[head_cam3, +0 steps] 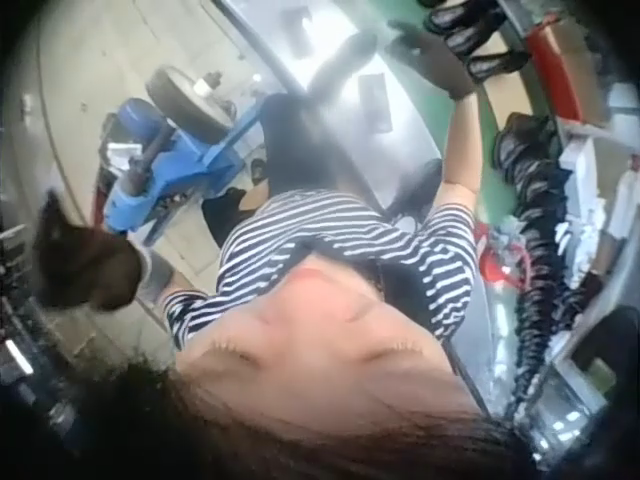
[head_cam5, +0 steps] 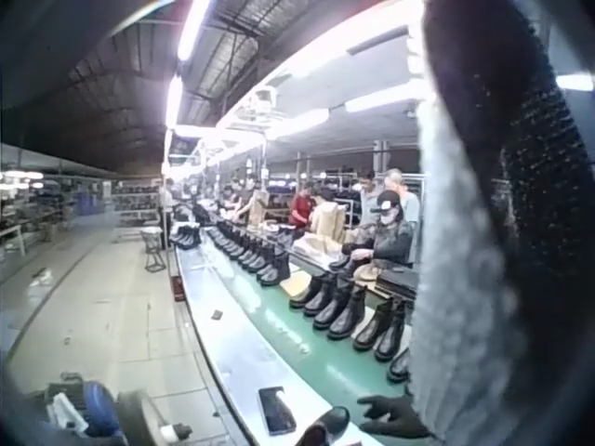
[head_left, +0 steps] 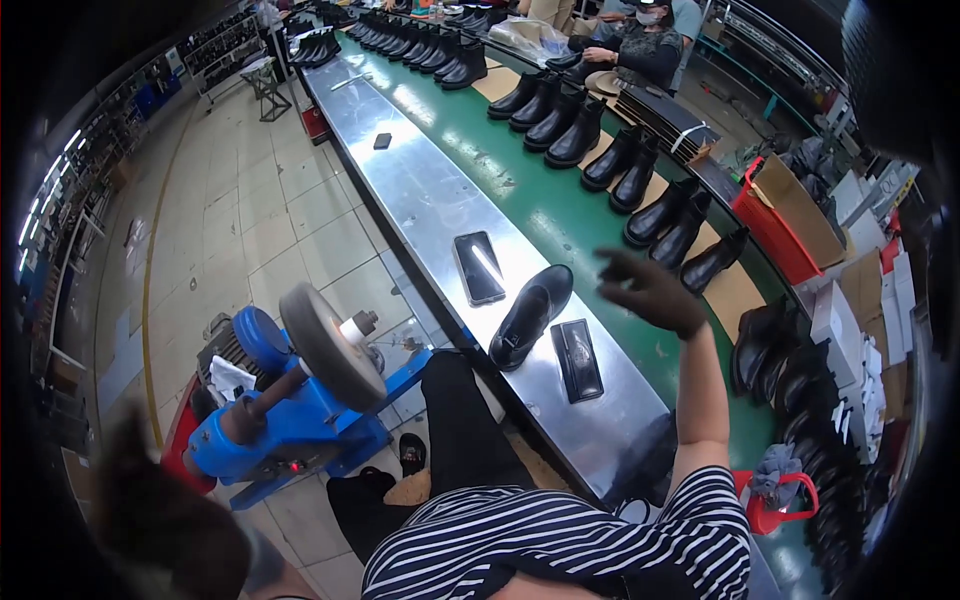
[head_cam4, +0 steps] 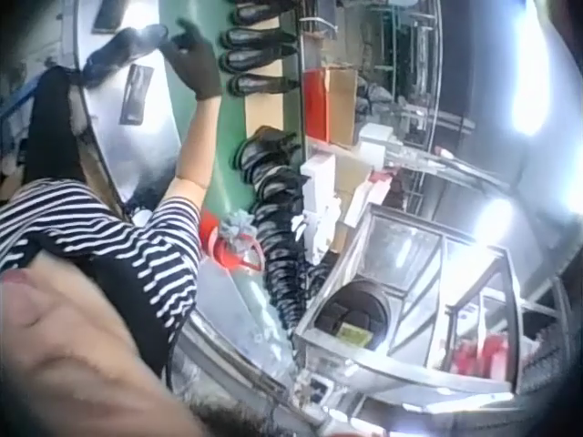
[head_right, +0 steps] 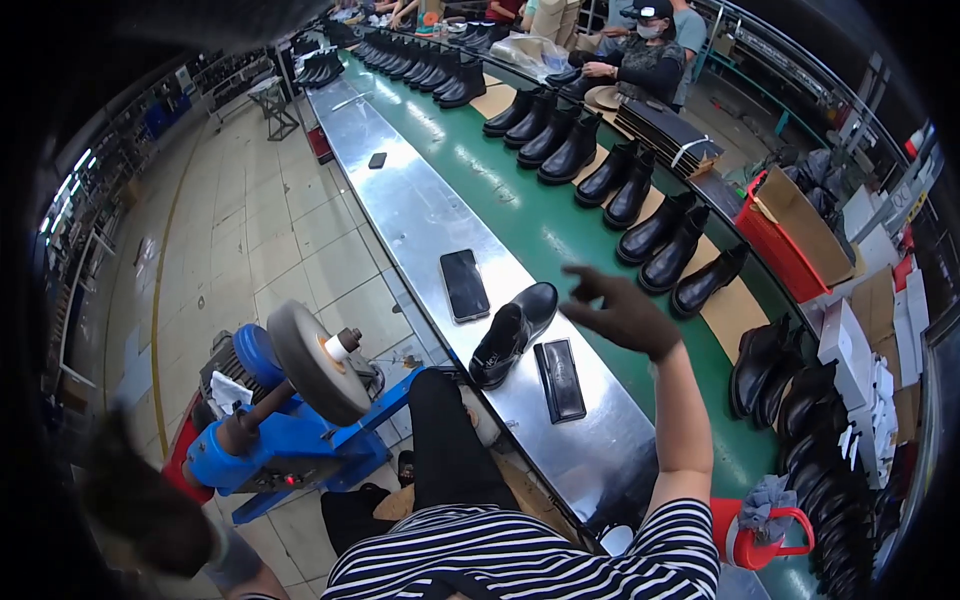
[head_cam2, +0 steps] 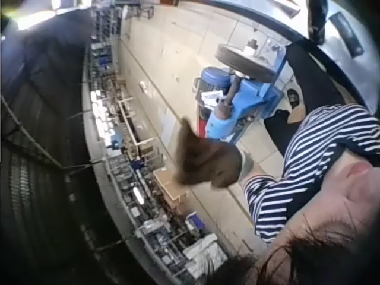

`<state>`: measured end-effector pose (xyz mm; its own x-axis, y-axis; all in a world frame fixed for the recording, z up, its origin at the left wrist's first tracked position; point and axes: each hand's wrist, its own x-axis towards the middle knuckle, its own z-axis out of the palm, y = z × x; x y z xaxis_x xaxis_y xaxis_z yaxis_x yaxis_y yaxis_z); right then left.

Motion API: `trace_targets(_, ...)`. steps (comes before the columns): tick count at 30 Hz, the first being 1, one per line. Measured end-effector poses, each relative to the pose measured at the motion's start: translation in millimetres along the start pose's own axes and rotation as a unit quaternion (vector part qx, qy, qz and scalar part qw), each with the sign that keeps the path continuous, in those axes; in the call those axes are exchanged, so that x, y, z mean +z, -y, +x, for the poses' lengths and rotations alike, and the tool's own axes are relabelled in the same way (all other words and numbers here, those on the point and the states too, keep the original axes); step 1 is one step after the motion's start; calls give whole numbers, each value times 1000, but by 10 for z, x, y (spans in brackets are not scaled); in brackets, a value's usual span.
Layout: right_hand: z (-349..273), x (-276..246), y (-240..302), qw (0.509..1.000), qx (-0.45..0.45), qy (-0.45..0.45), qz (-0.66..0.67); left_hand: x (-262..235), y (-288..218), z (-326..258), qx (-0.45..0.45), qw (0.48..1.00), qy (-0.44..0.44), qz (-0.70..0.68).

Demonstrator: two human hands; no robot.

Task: Buff and polish black boots using a stationary buffing wheel at a factory workstation.

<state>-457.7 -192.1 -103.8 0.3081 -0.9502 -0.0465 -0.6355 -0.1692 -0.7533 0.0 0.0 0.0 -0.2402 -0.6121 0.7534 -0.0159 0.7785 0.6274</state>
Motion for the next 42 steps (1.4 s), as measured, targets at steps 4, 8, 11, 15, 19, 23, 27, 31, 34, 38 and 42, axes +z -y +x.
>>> trace_targets(4, 412, 312, -951, 912, 293, 259, -127, 203, 848, -653, -248, 950, -77, 172)
trace_targets(8, 606, 727, -1424, 907, 239, 275, -211, 601, 1146, -1218, -408, 903, 81, 110)
trace_targets(11, 597, 990, -1902, 985, 66, 83, -138, 981, 1166, -1036, -443, 883, 151, 33)
trace_targets(15, 824, 1110, -1611, 995, 95, 14, -27, 1103, 1337, -1296, -453, 880, 140, 26)
trace_targets(19, 1207, 1275, -1825, 949, 251, -59, 183, 1250, 1438, -1216, -489, 866, 90, -55)
trace_targets(23, 1284, 1209, -1761, 912, 355, -178, 100, 1334, 1681, -1156, -482, 865, 120, -72)
trace_targets(27, 1709, 1524, -2548, 979, 193, -63, -8, 1342, 1913, -1203, -524, 838, 116, -98)
trace_targets(31, 1609, 1394, -1925, 914, 330, -94, 216, 1369, 2037, -1132, -525, 840, 99, -95)
trace_targets(34, 1499, 1347, -1910, 851, 265, -72, 447, 1410, 2323, -1194, -514, 852, 41, -90)
trace_targets(38, 1362, 1182, -1550, 819, 53, -10, 572, 1383, 2594, -1427, -544, 830, -48, -114)
trace_targets(42, 1299, 1201, -1183, 858, -40, 33, 511, 1395, 2580, -1521, -579, 791, -77, -183)
